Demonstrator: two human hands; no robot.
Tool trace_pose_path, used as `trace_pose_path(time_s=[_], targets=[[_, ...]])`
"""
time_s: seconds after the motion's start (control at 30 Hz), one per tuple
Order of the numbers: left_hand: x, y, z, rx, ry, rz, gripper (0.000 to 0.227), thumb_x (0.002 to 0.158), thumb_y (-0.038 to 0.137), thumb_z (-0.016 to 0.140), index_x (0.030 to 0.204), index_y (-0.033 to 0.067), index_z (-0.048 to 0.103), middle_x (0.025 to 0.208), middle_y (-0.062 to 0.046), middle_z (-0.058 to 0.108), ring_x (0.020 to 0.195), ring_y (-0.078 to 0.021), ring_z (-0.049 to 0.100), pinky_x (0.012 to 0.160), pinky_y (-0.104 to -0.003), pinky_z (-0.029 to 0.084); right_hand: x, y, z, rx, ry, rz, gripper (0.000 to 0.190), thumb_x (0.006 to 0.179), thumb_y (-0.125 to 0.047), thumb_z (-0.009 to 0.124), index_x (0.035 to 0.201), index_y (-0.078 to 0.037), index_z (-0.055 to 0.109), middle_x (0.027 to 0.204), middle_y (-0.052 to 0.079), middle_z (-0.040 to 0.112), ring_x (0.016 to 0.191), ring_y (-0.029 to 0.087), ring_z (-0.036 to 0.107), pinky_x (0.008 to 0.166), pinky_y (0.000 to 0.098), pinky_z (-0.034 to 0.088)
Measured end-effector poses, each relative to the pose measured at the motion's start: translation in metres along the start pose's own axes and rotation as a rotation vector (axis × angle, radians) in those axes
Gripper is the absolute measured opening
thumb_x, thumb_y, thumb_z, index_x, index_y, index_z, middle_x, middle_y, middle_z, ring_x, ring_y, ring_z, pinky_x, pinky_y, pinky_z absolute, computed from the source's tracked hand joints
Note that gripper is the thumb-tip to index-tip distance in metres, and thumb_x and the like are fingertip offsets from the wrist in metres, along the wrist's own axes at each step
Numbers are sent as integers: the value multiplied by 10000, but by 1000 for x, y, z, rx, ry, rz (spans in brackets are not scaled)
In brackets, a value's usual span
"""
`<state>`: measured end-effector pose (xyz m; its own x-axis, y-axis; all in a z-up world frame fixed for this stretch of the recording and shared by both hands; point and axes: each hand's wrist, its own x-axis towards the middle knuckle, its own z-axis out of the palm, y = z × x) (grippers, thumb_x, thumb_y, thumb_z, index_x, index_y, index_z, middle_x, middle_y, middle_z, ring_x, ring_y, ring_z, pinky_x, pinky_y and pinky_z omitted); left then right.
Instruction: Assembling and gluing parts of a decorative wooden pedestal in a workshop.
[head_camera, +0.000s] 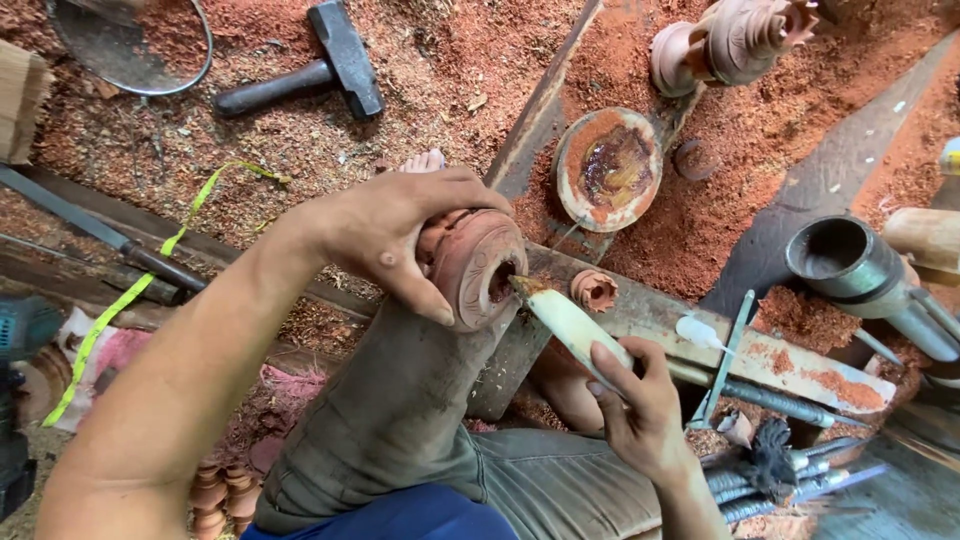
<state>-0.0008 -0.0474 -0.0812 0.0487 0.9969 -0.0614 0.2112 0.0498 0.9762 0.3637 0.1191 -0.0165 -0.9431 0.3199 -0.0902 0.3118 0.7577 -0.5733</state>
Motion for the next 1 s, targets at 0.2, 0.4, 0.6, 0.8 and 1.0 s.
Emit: trace_pose_path(time_s=[0.2,0.4,0.6,0.8,1.0], targets=[[-2,-4,1,32,38,59,1080,483,526,956,1408,131,561,1272,-109,618,1198,-305,621,1024,-464,536,7,-2,9,-10,-25,6,548,860,-45,746,1371,-204,628,1195,203,606,912,299,658,748,355,561],[-5,-3,2,69,43,134,1075,489,527,960,1399,117,563,1263,-117,605,1164,-306,637,1015,-444,541,18,-11,-11,14,-101,-20,594,843,-18,734,1385,-234,622,1200,203,638,917,290,681,734,355,571],[-6,2,-1,86,51,117,1087,431,478,970,1377,106,586,1238,-114,611,1137,-297,640,983,-421,543,21,-28,-42,-202,-119,-66,612,791,-7,739,1352,-234,649,1166,199,649,857,292,662,699,374,554],[-5,3,-1,75,74,136,1062,444,450,966,1376,108,589,1218,-107,624,1123,-288,655,961,-409,554,-3,-31,-72,-322,-49,6,574,767,-23,741,1290,-252,684,1148,173,671,808,261,666,675,362,554],[-6,10,0,56,61,97,1070,435,449,968,1366,101,571,1229,-94,603,1113,-279,652,980,-400,559,-4,-20,-64,-365,-17,-34,507,784,-68,784,1249,-256,711,1112,155,671,776,245,640,645,360,533]])
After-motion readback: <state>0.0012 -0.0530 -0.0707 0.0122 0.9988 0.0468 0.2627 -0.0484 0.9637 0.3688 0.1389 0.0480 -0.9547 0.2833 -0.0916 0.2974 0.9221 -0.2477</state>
